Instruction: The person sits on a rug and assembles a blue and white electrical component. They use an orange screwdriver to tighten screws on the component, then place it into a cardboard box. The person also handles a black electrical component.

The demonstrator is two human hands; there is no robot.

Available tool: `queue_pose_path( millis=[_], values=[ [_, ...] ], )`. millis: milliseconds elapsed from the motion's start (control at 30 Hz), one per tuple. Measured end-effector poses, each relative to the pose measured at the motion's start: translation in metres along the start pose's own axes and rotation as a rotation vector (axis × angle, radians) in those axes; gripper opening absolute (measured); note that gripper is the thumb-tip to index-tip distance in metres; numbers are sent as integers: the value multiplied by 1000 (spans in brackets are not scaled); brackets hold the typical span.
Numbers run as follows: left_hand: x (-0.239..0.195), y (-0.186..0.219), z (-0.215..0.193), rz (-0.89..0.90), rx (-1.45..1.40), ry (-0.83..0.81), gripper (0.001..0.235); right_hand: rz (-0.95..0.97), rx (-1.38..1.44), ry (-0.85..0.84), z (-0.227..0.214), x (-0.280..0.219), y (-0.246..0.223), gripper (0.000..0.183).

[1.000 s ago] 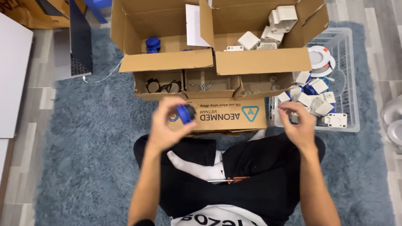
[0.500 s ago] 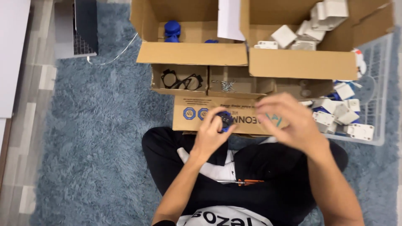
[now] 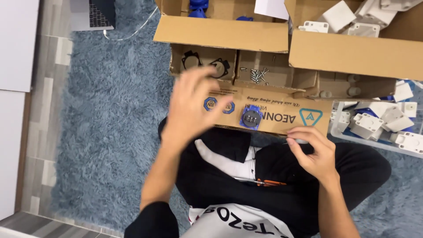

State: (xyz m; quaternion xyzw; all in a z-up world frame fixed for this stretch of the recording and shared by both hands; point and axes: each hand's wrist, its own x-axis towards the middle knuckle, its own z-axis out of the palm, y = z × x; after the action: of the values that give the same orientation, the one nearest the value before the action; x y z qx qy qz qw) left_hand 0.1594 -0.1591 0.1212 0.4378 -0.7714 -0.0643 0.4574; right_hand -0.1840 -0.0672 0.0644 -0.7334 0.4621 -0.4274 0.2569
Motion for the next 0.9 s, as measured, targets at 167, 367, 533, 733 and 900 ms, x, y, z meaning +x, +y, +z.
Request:
queue_pose_path(
  millis=[167,367,533,733,900],
  values=[
    [39,-20,-8,-57,358,-478,62,62,74,82,-5,-21,-8,4],
    [51,-20,-2,-220,322,-669,83,32,117,108,-13,-39,-13,4],
    [40,9,-23,-15,238,-357,42,11,146,147,-20,-46,-17,3],
    [13,72,-41,-9,-98,-190,20,-4,201,162,-14,-47,-21,6],
    [-20,104,-11,-153,-451,-211,22,44,389,158,14,-54,-22,23]
  ],
)
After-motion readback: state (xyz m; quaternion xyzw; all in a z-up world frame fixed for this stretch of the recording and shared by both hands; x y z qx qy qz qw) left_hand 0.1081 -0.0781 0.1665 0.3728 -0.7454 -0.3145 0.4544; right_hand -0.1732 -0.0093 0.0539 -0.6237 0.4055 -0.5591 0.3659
